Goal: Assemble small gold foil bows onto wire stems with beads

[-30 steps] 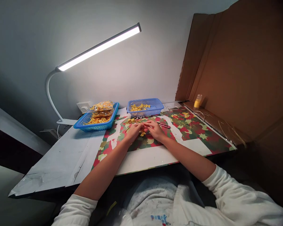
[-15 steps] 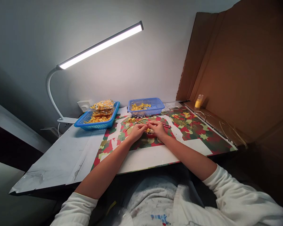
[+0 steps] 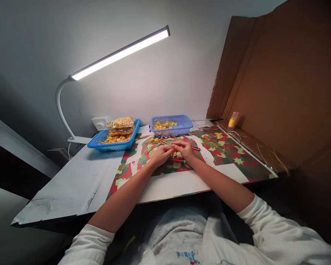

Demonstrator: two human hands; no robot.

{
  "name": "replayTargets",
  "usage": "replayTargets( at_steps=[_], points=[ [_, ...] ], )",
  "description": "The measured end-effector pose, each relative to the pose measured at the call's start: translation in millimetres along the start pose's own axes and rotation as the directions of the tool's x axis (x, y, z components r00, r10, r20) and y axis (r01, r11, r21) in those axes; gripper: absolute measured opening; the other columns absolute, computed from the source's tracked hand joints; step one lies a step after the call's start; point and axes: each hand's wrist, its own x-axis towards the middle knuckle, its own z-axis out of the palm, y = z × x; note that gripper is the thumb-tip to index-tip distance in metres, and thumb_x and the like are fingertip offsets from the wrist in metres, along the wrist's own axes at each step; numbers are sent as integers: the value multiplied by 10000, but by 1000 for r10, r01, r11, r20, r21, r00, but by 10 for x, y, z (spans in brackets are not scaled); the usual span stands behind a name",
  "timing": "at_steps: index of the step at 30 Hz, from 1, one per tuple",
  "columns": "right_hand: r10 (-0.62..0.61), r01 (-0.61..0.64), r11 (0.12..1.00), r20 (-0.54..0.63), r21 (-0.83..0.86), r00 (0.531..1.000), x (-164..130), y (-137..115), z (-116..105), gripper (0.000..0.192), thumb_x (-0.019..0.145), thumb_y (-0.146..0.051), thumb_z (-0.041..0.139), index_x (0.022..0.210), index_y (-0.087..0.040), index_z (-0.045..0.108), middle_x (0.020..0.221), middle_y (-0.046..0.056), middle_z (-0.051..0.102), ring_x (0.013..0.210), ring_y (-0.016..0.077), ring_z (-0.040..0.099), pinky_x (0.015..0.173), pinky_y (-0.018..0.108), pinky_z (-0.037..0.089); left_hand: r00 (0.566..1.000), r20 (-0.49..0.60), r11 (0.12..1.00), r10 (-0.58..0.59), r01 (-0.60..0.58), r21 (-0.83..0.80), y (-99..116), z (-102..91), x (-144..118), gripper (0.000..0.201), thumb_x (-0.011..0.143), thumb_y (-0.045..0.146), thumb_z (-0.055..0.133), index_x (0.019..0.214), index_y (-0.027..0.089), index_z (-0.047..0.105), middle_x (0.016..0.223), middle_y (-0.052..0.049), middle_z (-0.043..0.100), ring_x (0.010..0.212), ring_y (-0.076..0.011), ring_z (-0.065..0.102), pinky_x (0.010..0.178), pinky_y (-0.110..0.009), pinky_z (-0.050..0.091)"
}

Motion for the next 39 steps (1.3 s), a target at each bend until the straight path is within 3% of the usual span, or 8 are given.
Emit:
replayTargets(
  at_steps=[9,17,24,27,31,34,39],
  points=[
    [62,-62,998,72,0,995,-18,-15,-17,160,608,-303,701,714,-184,697,718,11,677,702,161,589,665,290,469,992,58,988,116,-121,93,1,2,-7,317,777,303,455,500,169,533,577,-1,552,591,-130,489,596,-244,386],
    [117,-117,993,144,-6,983,31,12,-47,146,583,-298,716,637,-171,667,746,10,632,711,144,569,649,265,463,980,88,966,177,-190,176,31,-14,-28,269,799,257,488,633,184,686,791,-49,698,743,-178,614,730,-278,451],
    [33,-12,981,107,-194,994,68,-4,-152,198,596,-365,766,642,-179,714,839,60,665,906,206,608,851,349,468,992,8,979,123,-122,164,14,-37,-27,231,792,320,549,755,191,736,903,-71,732,833,-208,656,767,-297,478],
    [-6,34,972,117,-234,993,77,-28,-173,216,604,-391,767,632,-183,713,846,66,665,925,220,609,846,361,472,995,-85,993,60,-51,103,-15,-66,-2,244,778,352,564,704,178,718,781,-49,726,755,-191,646,707,-278,476],
    [8,40,962,173,-269,985,68,-86,-190,230,592,-406,776,628,-185,719,851,71,666,917,227,610,812,356,481,976,-185,992,-119,123,10,-71,-101,42,268,762,377,565,658,160,682,632,-18,667,633,-157,601,612,-255,445],
    [38,25,959,214,-282,976,60,-123,-218,223,583,-391,780,625,-181,721,830,71,663,871,219,614,789,349,481,976,-143,985,-167,158,-72,-77,-95,49,281,735,428,618,695,154,665,654,-17,659,633,-148,594,602,-249,453],
    [21,40,949,189,-311,982,60,-169,-266,226,612,-385,753,655,-165,726,856,73,652,805,191,599,738,326,468,996,21,982,-88,90,-166,-17,-64,32,326,747,461,632,904,182,690,920,-58,705,845,-187,643,719,-283,510]
  ],
)
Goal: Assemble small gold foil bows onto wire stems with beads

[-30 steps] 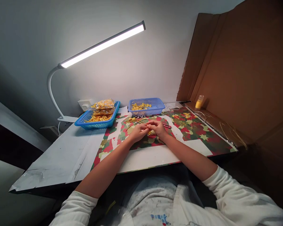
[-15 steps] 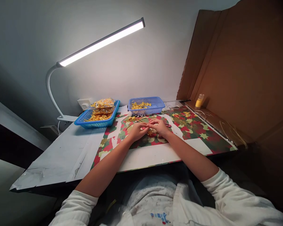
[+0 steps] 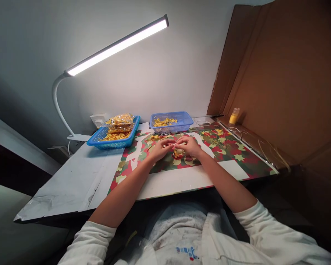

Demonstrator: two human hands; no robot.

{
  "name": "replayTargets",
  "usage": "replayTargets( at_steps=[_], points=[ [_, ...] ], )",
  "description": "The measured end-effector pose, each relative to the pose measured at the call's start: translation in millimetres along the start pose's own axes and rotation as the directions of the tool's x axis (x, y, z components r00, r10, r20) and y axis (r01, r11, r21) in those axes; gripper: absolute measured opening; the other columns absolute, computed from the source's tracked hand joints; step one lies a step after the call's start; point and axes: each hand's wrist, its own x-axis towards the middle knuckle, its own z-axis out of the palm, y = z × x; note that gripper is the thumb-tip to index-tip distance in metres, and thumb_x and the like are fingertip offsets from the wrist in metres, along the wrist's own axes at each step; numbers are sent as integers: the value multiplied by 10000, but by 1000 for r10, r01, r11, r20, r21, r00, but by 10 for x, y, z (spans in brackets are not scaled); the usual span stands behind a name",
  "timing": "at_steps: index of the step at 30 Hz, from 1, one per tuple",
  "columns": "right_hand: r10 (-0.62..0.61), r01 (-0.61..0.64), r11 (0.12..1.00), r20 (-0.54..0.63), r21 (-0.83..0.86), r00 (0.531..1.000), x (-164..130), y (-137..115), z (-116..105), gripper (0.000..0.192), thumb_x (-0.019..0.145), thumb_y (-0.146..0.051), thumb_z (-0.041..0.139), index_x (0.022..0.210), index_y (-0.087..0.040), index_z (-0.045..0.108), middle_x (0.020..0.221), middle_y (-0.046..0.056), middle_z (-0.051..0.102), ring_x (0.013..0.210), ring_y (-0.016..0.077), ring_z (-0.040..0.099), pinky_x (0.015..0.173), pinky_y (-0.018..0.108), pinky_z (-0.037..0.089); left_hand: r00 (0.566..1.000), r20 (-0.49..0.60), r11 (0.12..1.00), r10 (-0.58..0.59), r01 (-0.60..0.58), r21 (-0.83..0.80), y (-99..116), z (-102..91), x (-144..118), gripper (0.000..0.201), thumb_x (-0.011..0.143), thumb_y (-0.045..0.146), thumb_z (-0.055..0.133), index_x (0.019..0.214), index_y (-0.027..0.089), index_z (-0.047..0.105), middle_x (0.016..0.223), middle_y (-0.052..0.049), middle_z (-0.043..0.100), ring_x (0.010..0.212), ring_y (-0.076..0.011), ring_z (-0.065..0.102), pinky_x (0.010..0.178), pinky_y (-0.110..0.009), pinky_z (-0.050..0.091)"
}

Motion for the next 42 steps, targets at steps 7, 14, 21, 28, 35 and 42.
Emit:
replayTargets(
  at_steps=[7,14,21,28,35,42],
  points=[
    [-12,10,998,-49,-56,999,-9,-70,-50,193,641,-355,718,648,-162,719,781,57,662,781,176,587,720,296,446,986,67,943,155,-168,289,24,18,-3,318,824,468,562,761,192,706,902,-58,712,837,-190,629,746,-304,499],
    [174,-156,984,-256,90,951,24,-26,-40,194,607,-337,739,653,-153,701,724,50,688,715,177,601,683,299,458,933,240,798,269,-356,487,2,-10,36,369,919,365,413,780,215,719,1015,-60,713,995,-220,598,939,-403,429],
    [190,-149,974,-262,168,946,30,-4,-33,211,599,-355,744,662,-157,709,753,49,703,760,186,624,719,302,465,948,91,824,304,-310,474,12,-43,58,310,901,356,453,823,201,710,978,-66,713,945,-209,622,904,-383,461],
    [127,-85,982,-256,168,958,55,55,-19,170,626,-324,732,691,-166,720,773,45,702,755,176,622,704,291,471,969,90,900,232,-248,359,154,7,243,244,788,411,624,828,199,736,995,-79,705,914,-208,640,748,-300,506],
    [158,-120,979,-244,167,957,28,10,-3,192,638,-316,709,754,-162,703,794,39,704,752,167,626,690,276,483,984,41,928,172,-176,329,48,100,340,355,765,513,611,762,179,731,843,-63,688,751,-168,618,646,-262,485],
    [215,-242,964,-215,-108,953,-42,17,-3,121,665,-236,575,648,-160,668,630,8,637,604,123,542,571,235,406,994,-23,963,106,-97,251,93,64,261,326,747,473,626,666,163,686,789,-60,668,706,-154,596,563,-234,467]
  ],
)
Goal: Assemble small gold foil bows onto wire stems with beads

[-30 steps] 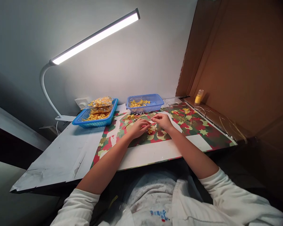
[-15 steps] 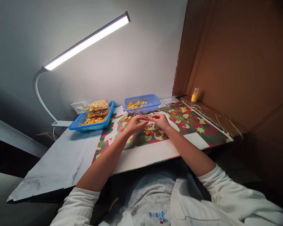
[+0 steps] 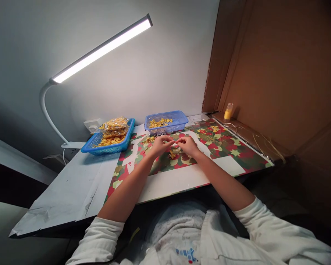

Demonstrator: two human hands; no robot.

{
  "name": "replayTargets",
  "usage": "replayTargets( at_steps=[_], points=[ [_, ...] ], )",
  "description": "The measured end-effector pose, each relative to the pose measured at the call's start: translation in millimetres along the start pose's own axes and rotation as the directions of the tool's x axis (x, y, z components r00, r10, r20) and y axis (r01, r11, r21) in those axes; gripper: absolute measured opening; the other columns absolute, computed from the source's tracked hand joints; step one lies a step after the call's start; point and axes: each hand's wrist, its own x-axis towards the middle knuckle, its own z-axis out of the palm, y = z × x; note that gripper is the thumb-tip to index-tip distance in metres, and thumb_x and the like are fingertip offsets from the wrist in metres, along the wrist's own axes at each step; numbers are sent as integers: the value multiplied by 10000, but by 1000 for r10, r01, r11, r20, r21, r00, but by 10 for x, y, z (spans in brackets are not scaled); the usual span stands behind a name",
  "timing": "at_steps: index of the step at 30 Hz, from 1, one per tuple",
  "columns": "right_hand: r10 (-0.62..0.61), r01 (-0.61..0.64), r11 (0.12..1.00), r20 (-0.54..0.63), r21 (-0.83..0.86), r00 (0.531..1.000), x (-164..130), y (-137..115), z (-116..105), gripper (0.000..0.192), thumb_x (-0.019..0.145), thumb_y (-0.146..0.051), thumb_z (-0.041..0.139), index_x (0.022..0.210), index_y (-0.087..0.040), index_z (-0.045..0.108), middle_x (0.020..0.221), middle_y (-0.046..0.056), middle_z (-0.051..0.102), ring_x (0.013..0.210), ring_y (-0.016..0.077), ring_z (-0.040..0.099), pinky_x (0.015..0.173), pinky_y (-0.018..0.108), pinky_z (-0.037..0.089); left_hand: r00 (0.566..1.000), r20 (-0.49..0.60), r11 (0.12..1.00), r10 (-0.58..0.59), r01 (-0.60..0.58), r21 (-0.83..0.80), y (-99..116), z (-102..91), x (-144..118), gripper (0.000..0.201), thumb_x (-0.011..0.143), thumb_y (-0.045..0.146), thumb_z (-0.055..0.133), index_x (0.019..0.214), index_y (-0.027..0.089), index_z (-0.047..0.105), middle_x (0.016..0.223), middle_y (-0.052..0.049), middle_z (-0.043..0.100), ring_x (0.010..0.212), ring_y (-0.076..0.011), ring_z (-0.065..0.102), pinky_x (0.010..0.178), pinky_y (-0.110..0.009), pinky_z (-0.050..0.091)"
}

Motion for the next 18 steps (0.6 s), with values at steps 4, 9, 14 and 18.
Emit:
replayTargets(
  at_steps=[4,9,14,18],
  points=[
    [27,-31,998,87,47,996,11,22,21,147,635,-256,569,622,-150,670,595,7,622,575,120,514,548,238,379,1000,2,1000,1,-1,-21,44,-2,-20,339,742,482,620,650,160,672,748,-52,656,668,-146,581,540,-231,458],
    [38,-47,997,146,63,989,6,28,32,172,621,-304,579,559,-153,632,485,-33,513,486,92,411,489,237,303,1000,-15,1000,-7,7,12,63,16,-52,271,746,407,609,654,160,671,726,-45,648,664,-148,577,555,-236,456],
    [-24,14,998,174,55,984,-26,24,35,212,631,-333,609,565,-138,660,478,-29,510,478,80,388,482,231,279,999,-48,999,-4,6,36,50,32,-55,234,749,360,604,641,161,663,717,-37,669,675,-152,597,588,-246,462],
    [-11,2,999,238,39,971,-39,24,37,187,629,-303,636,583,-132,696,492,-10,566,483,86,421,492,231,304,994,-107,997,7,2,81,30,39,-33,199,755,324,600,642,169,657,712,-35,684,695,-163,615,621,-260,470]
  ],
)
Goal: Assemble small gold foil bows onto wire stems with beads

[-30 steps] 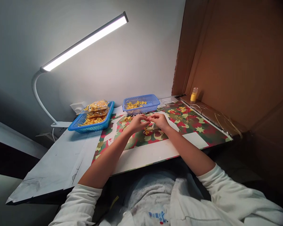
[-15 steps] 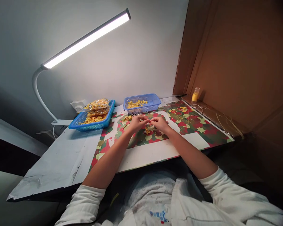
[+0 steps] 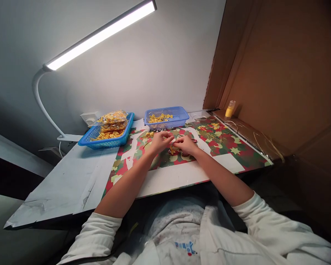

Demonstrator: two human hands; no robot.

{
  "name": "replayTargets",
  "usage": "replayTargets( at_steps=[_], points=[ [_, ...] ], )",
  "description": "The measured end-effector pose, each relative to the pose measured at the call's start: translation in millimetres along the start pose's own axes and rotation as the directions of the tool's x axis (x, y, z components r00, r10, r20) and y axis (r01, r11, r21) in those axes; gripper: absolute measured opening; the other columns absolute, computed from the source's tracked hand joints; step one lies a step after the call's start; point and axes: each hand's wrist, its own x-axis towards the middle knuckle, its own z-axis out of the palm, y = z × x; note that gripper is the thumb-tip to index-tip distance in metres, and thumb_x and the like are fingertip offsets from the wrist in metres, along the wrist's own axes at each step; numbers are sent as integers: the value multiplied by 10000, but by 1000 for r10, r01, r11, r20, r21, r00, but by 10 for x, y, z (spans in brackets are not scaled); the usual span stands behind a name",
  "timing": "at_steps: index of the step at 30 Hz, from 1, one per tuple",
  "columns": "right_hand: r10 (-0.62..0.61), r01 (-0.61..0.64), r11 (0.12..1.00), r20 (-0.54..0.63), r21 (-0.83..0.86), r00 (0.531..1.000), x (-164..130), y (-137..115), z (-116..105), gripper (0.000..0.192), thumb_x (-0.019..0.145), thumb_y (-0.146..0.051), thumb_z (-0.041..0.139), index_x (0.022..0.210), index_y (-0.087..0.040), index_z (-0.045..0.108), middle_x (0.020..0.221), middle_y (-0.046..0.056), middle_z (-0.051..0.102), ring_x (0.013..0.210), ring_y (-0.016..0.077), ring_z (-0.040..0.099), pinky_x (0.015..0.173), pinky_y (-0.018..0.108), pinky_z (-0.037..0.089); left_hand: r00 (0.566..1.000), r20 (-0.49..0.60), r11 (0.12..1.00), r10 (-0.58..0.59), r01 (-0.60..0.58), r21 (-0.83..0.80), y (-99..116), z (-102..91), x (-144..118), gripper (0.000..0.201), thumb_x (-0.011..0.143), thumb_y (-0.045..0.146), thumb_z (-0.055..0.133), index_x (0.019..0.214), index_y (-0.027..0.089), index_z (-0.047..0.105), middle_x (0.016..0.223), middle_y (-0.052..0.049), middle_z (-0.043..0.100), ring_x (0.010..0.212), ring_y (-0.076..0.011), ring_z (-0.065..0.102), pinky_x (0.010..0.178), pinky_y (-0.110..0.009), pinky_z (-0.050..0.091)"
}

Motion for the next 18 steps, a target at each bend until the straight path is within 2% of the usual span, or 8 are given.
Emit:
replayTargets(
  at_steps=[11,18],
  points=[
    [57,-51,993,53,-109,997,-9,28,-27,122,611,-287,709,590,-170,735,466,-28,539,454,80,405,456,233,300,983,-182,998,30,-22,51,-23,-13,58,201,778,342,602,671,180,655,751,-40,674,730,-165,606,694,-290,475],
    [79,-65,986,84,-153,993,-14,20,-34,133,628,-290,687,614,-167,736,489,-21,558,446,79,409,448,234,289,972,-233,1000,16,-15,7,-6,-16,93,174,780,319,606,689,179,651,783,-45,677,752,-167,612,709,-295,481]
  ],
)
